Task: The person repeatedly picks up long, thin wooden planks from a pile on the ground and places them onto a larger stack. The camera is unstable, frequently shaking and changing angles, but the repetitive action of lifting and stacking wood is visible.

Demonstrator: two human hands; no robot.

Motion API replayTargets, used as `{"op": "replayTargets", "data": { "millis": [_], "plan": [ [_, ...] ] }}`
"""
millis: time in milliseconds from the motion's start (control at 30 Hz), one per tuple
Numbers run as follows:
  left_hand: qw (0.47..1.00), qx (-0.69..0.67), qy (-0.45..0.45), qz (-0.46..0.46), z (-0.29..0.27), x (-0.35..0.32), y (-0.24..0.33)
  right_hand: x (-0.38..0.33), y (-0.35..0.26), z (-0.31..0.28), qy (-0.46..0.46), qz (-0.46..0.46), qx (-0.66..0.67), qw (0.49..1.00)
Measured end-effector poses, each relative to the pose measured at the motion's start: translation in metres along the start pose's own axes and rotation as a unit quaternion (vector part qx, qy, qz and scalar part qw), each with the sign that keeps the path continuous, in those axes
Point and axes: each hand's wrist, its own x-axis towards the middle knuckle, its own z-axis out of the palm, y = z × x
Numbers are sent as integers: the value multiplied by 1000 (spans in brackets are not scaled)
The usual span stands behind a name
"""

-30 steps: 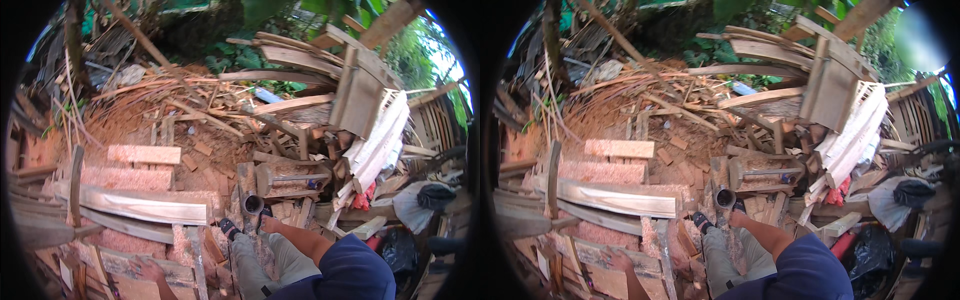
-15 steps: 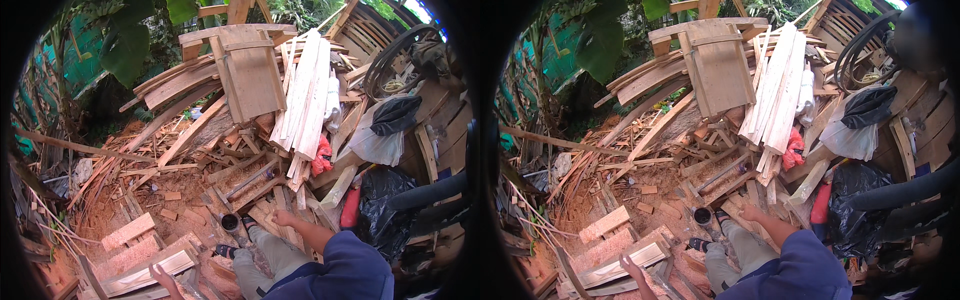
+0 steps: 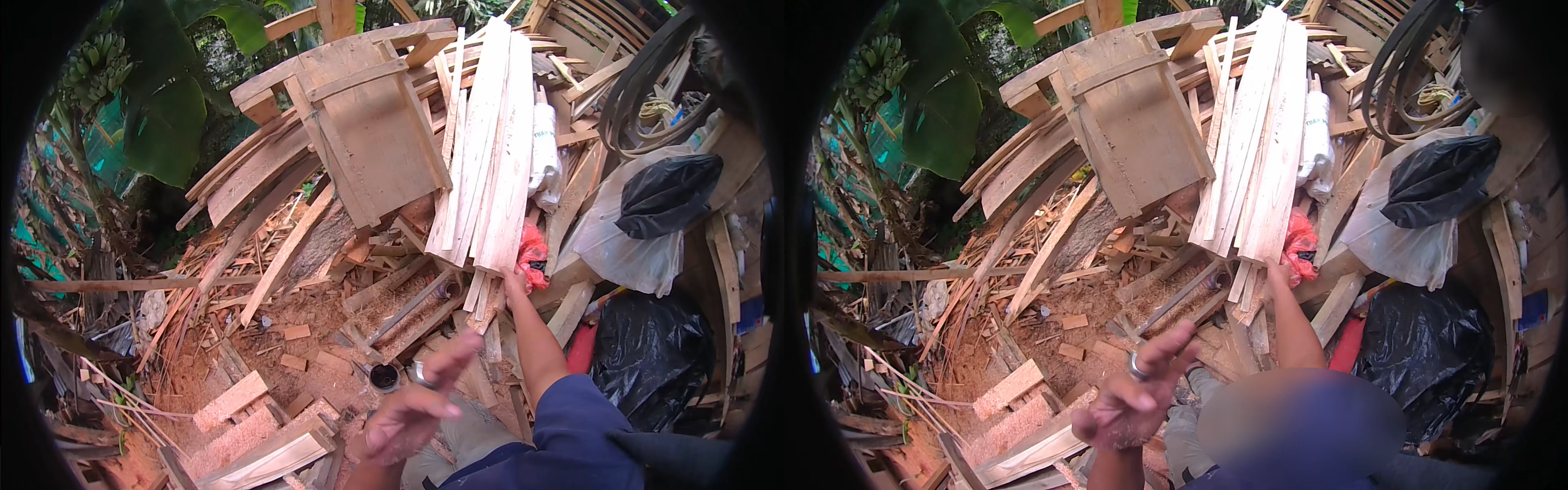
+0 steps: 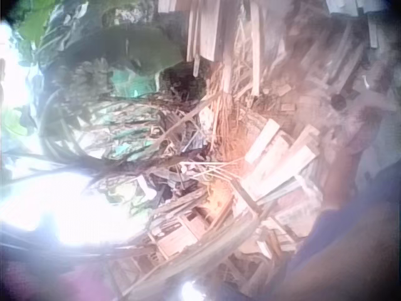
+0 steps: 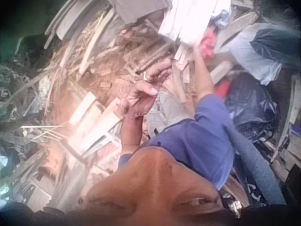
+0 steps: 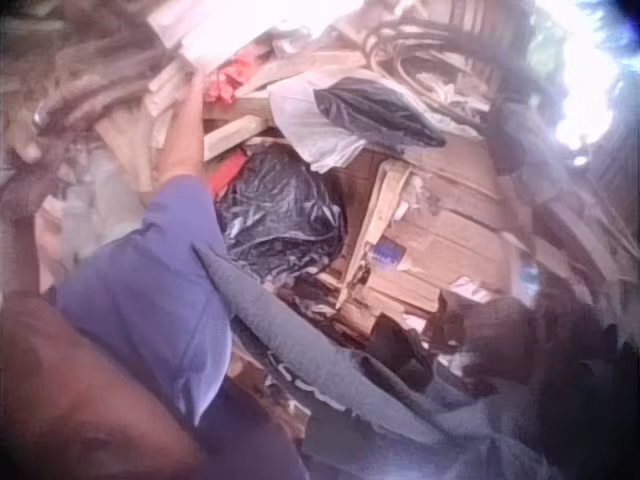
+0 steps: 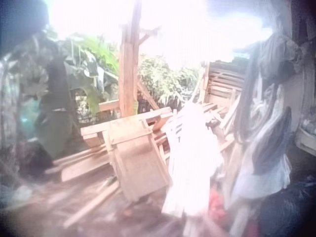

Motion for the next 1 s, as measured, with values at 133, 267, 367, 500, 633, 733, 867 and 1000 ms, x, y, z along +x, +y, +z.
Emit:
{"op": "replayTargets", "data": {
  "millis": [133, 267, 367, 500, 633, 733, 867, 1000],
  "plan": [
    [974, -179, 108, 82, 107, 69, 9, -34, -64, 38, -169, 196, 36, 965],
    [966, -241, -31, 90, 104, 123, -7, -21, -84, 11, -257, 202, 132, 936],
    [971, -221, -88, 17, 66, 127, -23, -10, -90, 6, -299, 220, 120, 921],
    [988, -115, -93, -47, 9, 127, -48, -5, -98, 11, -366, 218, 92, 900],
    [982, 82, 64, -157, -69, 114, -95, 12, -75, -6, -346, 181, 144, 909],
    [928, 183, 181, -271, -134, 84, -129, -19, -108, -1, -348, 174, 180, 904],
    [856, 298, 258, -336, -193, 55, -174, -43, -125, -9, -355, 165, 229, 891],
    [806, 329, 347, -348, -217, 51, -199, -99, -161, -15, -347, 151, 258, 889]
  ]
}}
